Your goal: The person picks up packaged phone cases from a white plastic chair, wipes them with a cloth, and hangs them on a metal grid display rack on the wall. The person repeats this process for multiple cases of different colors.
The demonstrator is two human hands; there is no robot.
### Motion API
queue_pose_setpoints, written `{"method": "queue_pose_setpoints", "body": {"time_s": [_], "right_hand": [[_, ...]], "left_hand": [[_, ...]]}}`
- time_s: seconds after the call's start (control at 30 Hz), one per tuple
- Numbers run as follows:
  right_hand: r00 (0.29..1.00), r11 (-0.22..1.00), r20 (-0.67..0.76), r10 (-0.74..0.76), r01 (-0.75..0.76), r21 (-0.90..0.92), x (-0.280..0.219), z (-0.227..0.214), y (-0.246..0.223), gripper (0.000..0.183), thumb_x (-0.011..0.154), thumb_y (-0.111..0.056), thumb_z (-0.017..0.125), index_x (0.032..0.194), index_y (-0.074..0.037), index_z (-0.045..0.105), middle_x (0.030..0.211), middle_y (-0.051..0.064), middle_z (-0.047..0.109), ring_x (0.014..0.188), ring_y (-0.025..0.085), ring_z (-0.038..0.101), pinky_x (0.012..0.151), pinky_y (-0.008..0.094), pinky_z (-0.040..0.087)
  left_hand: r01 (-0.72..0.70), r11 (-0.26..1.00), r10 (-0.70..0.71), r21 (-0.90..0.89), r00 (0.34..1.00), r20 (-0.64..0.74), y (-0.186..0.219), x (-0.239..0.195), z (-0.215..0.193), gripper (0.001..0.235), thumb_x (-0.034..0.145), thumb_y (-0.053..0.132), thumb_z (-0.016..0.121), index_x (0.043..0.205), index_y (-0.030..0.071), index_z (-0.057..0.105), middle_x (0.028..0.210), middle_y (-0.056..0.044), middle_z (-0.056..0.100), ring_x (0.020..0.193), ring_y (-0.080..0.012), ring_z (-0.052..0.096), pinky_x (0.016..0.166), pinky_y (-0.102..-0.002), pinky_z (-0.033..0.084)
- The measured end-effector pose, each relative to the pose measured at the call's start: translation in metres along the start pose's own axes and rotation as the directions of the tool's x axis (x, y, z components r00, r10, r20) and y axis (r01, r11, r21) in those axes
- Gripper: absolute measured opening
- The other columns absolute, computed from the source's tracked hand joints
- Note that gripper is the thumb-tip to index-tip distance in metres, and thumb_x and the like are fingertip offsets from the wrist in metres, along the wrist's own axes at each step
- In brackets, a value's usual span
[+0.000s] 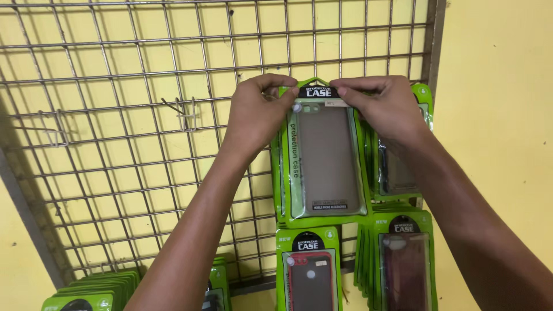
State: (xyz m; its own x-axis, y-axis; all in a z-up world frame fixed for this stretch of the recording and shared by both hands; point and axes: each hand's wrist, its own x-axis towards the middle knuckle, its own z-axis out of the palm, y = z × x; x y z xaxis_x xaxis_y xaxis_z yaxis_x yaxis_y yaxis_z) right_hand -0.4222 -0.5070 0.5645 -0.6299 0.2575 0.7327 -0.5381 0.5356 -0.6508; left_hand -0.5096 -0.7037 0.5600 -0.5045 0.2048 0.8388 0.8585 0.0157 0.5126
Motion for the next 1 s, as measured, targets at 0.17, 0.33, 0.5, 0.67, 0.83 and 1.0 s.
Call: {"method": "queue_pose_setpoints", "body": {"time_s": [0.17, 0.33, 0.5, 0.67, 0.83, 1.0], "right_hand": [[0.998, 0.994, 0.024, 0.054, -0.052, -0.097, -0.009, -0.001, 0.007, 0.023, 0.091, -0.015, 0.072, 0.114, -0.013, 0.078, 0.099, 0.010, 0.081, 0.077, 0.008, 0.073, 0.071, 0.024, 0.061], [0.995, 0.908, 0.042, -0.086, 0.095, -0.408, -0.004, 0.014, 0.029, 0.025, 0.094, -0.019, 0.075, 0.119, -0.017, 0.079, 0.095, 0.014, 0.069, 0.066, 0.019, 0.062, 0.062, 0.034, 0.052], [0.880, 0.750, 0.080, -0.468, 0.443, -0.491, -0.011, 0.026, 0.048, 0.030, 0.093, -0.013, 0.074, 0.123, -0.016, 0.078, 0.098, 0.009, 0.056, 0.077, 0.018, 0.058, 0.071, 0.032, 0.054], [0.865, 0.740, 0.043, -0.501, 0.453, -0.498, -0.028, 0.027, 0.052, 0.032, 0.099, -0.008, 0.071, 0.130, -0.013, 0.075, 0.103, 0.008, 0.055, 0.093, 0.017, 0.057, 0.076, 0.029, 0.052], [0.957, 0.924, 0.014, -0.289, 0.283, -0.258, -0.098, -0.007, 0.064, 0.021, 0.102, -0.008, 0.061, 0.123, -0.010, 0.061, 0.113, 0.006, 0.049, 0.117, 0.010, 0.060, 0.081, 0.022, 0.056], [0.988, 0.892, 0.054, 0.144, -0.106, -0.440, -0.258, -0.081, 0.127, 0.030, 0.094, -0.005, 0.063, 0.121, -0.009, 0.076, 0.120, 0.006, 0.065, 0.073, 0.014, 0.060, 0.072, 0.027, 0.054]], "left_hand": [[0.008, 0.998, -0.012, 0.062, 0.998, 0.066, -0.016, -0.009, 0.001, 0.024, 0.087, 0.020, 0.076, 0.108, 0.009, 0.080, 0.071, 0.000, 0.059, 0.062, -0.0084, 0.056, 0.058, -0.028, 0.049], [-0.275, 0.933, 0.289, 0.232, 0.957, -0.026, -0.038, -0.012, 0.008, 0.022, 0.084, 0.016, 0.079, 0.104, 0.008, 0.076, 0.081, -0.006, 0.064, 0.065, -0.0184, 0.062, 0.061, -0.033, 0.053], [-0.193, 0.884, 0.232, 0.427, 0.972, -0.041, -0.043, -0.031, 0.013, 0.027, 0.088, 0.019, 0.080, 0.113, 0.016, 0.073, 0.097, -0.011, 0.056, 0.083, -0.0280, 0.062, 0.066, -0.044, 0.054], [-0.208, 0.887, 0.295, 0.411, 0.942, -0.159, -0.031, -0.054, 0.012, 0.037, 0.089, 0.018, 0.079, 0.123, 0.011, 0.066, 0.115, -0.016, 0.047, 0.099, -0.0316, 0.060, 0.071, -0.043, 0.056], [-0.243, 0.943, 0.289, 0.228, 0.936, -0.200, -0.021, -0.118, 0.029, 0.031, 0.097, 0.013, 0.077, 0.124, 0.005, 0.063, 0.119, -0.015, 0.046, 0.110, -0.0297, 0.058, 0.086, -0.041, 0.054], [0.161, 0.973, -0.144, -0.168, 0.984, 0.106, -0.027, -0.254, 0.090, 0.026, 0.080, 0.002, 0.077, 0.105, 0.006, 0.068, 0.091, -0.008, 0.054, 0.068, -0.0156, 0.055, 0.054, -0.029, 0.045]]}}
